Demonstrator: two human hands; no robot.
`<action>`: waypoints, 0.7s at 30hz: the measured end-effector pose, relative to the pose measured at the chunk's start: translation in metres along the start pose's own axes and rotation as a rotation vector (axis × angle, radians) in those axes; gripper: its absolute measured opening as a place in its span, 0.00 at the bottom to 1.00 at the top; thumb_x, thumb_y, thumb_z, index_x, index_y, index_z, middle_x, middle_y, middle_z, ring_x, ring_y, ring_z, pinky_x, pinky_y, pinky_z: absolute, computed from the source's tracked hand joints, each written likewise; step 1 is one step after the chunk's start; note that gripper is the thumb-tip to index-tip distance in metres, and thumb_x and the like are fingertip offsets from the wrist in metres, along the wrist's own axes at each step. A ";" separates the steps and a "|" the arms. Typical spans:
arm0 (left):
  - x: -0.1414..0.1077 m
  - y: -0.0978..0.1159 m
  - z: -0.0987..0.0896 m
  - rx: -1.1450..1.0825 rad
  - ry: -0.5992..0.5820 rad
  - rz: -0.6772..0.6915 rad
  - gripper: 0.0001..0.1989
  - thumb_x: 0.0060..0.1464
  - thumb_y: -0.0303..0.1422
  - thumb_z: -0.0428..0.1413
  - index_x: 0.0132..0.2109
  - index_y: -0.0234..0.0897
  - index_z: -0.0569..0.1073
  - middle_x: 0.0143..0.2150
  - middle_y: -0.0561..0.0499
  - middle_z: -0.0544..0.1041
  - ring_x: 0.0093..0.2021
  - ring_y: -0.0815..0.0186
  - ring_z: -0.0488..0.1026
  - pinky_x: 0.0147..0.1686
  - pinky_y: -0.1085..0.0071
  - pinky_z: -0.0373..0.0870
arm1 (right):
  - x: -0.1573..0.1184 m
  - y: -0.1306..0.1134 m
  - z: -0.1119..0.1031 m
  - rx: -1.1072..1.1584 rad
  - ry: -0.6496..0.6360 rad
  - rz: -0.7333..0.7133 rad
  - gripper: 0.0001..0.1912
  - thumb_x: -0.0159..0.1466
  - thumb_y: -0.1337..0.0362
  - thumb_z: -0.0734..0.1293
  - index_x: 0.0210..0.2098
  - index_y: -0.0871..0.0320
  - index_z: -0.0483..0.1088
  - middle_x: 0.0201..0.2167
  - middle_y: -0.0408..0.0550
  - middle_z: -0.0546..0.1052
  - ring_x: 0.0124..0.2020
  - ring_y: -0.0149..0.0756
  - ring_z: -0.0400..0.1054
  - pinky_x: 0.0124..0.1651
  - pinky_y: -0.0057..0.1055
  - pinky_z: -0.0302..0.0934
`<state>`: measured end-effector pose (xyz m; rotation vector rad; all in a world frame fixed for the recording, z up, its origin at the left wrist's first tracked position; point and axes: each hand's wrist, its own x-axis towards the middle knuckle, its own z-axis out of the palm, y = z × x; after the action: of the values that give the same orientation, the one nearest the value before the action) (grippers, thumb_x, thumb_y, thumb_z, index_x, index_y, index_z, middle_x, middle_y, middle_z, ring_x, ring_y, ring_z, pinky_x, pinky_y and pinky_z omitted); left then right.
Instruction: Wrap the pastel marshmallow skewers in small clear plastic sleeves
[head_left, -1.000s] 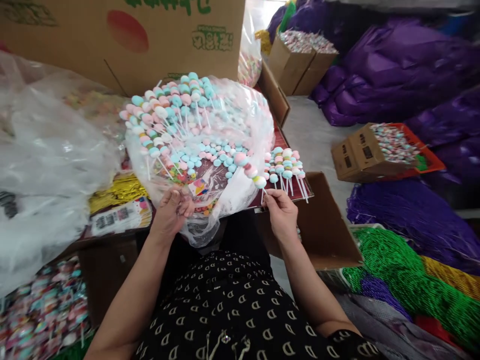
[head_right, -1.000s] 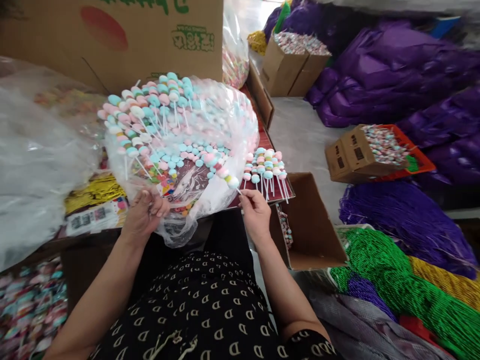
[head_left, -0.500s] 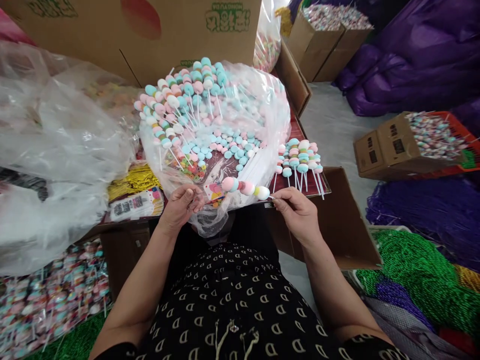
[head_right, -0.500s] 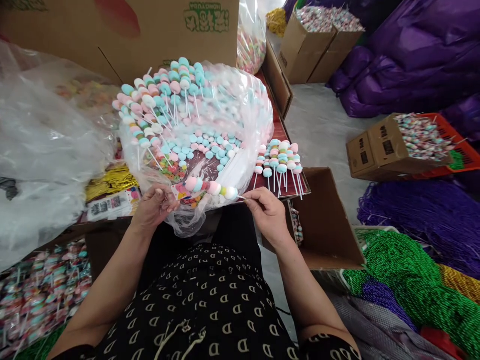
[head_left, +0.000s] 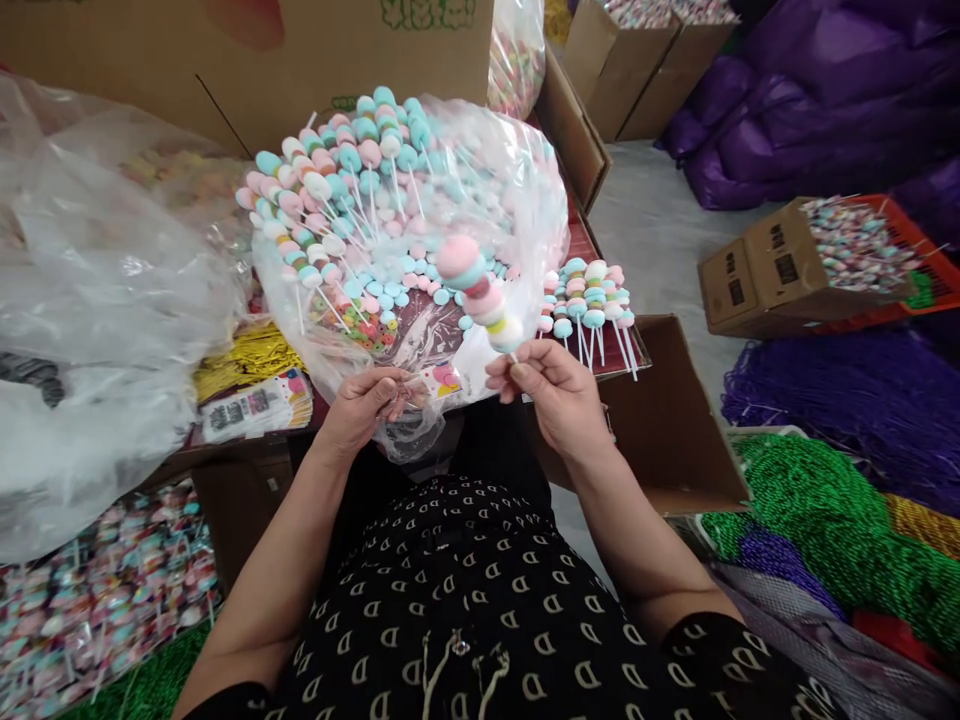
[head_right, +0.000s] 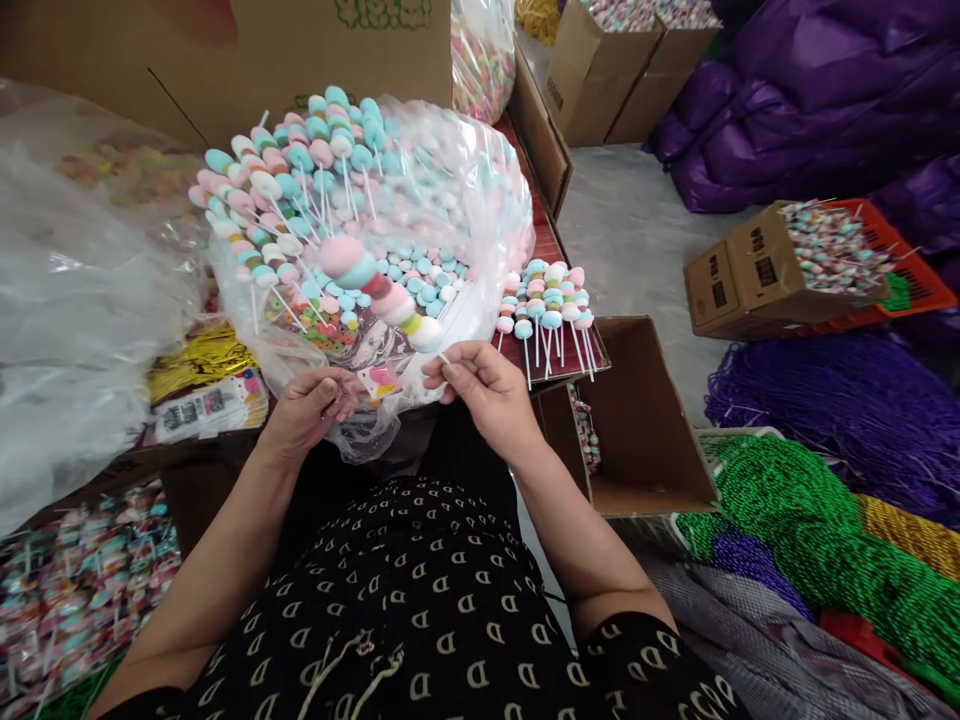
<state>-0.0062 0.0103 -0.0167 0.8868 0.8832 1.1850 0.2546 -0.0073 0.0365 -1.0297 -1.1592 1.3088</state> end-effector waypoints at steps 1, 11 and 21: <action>0.000 -0.001 0.000 0.025 -0.003 -0.005 0.18 0.44 0.45 0.74 0.36 0.35 0.86 0.16 0.55 0.71 0.15 0.73 0.65 0.18 0.76 0.61 | 0.002 0.001 0.007 0.023 -0.019 0.005 0.17 0.65 0.47 0.73 0.40 0.53 0.72 0.35 0.46 0.82 0.33 0.34 0.76 0.32 0.30 0.68; -0.003 -0.006 0.002 0.183 -0.002 0.005 0.17 0.49 0.45 0.72 0.39 0.36 0.87 0.18 0.54 0.71 0.17 0.74 0.63 0.20 0.75 0.59 | 0.003 0.015 0.026 -0.072 -0.148 0.121 0.24 0.63 0.39 0.72 0.39 0.54 0.69 0.32 0.42 0.78 0.30 0.30 0.68 0.32 0.29 0.64; -0.005 -0.010 0.003 0.294 0.045 -0.026 0.15 0.52 0.43 0.69 0.41 0.36 0.87 0.18 0.54 0.71 0.18 0.73 0.63 0.21 0.74 0.57 | 0.002 0.022 0.027 -0.224 -0.205 0.140 0.26 0.66 0.36 0.67 0.40 0.53 0.66 0.24 0.35 0.68 0.17 0.24 0.59 0.20 0.27 0.53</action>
<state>-0.0002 0.0036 -0.0246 1.0840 1.1211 1.0715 0.2248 -0.0068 0.0188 -1.1762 -1.4351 1.4447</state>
